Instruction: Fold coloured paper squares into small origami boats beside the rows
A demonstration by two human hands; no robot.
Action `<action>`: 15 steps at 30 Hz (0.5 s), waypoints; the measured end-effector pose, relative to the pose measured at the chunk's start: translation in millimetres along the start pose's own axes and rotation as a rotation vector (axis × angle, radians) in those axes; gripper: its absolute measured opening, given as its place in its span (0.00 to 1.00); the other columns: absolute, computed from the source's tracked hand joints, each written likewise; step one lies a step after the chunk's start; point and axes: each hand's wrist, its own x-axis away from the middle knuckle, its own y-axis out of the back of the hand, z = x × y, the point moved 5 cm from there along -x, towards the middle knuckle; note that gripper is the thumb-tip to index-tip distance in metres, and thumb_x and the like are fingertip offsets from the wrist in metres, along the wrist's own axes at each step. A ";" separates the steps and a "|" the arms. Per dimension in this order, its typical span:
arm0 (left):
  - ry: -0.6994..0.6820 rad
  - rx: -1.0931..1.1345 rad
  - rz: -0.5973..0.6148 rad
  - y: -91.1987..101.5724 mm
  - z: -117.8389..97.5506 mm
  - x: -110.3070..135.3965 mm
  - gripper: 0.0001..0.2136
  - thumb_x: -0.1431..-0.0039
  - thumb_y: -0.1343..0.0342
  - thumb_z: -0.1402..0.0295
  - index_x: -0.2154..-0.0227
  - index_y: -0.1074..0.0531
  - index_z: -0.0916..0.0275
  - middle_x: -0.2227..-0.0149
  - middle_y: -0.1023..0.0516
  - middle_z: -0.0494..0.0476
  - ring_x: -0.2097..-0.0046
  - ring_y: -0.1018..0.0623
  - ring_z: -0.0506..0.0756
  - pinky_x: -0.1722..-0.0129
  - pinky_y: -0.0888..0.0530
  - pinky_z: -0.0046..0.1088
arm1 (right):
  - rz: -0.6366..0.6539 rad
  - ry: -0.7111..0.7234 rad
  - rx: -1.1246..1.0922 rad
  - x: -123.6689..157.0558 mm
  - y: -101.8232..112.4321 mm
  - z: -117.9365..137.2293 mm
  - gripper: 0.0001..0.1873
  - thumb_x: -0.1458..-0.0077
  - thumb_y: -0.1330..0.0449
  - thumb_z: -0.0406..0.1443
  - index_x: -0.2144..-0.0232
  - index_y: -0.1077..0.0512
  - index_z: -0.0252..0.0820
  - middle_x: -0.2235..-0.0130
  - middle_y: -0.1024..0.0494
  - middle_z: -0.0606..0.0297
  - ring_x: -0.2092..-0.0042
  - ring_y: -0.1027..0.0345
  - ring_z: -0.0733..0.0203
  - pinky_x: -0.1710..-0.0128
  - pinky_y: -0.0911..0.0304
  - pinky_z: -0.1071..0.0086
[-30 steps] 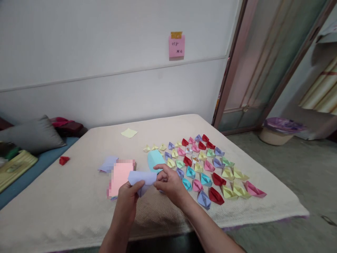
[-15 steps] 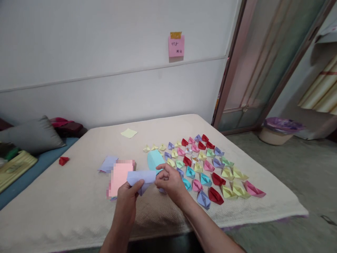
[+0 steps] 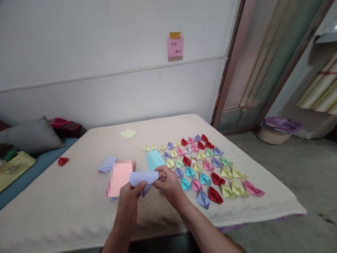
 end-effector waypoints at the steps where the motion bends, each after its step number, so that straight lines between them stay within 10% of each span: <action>1: -0.006 -0.011 0.005 -0.5 1.7 -0.2 0.10 0.55 0.37 0.67 0.68 0.21 0.66 0.74 0.22 0.52 0.70 0.27 0.54 0.66 0.32 0.29 | -0.003 -0.001 -0.006 0.1 -0.9 -1.3 0.16 0.64 0.39 0.29 0.68 0.34 0.42 0.77 0.28 0.74 0.78 0.39 0.68 0.79 0.47 0.75; 15: -0.054 0.002 -0.061 6.8 7.5 -5.4 0.10 0.54 0.37 0.66 0.70 0.23 0.68 0.72 0.23 0.54 0.68 0.28 0.54 0.65 0.32 0.30 | -0.074 -0.088 -0.224 6.5 -2.4 -1.6 0.12 0.50 0.41 0.43 0.69 0.34 0.40 0.77 0.28 0.68 0.77 0.36 0.65 0.77 0.44 0.73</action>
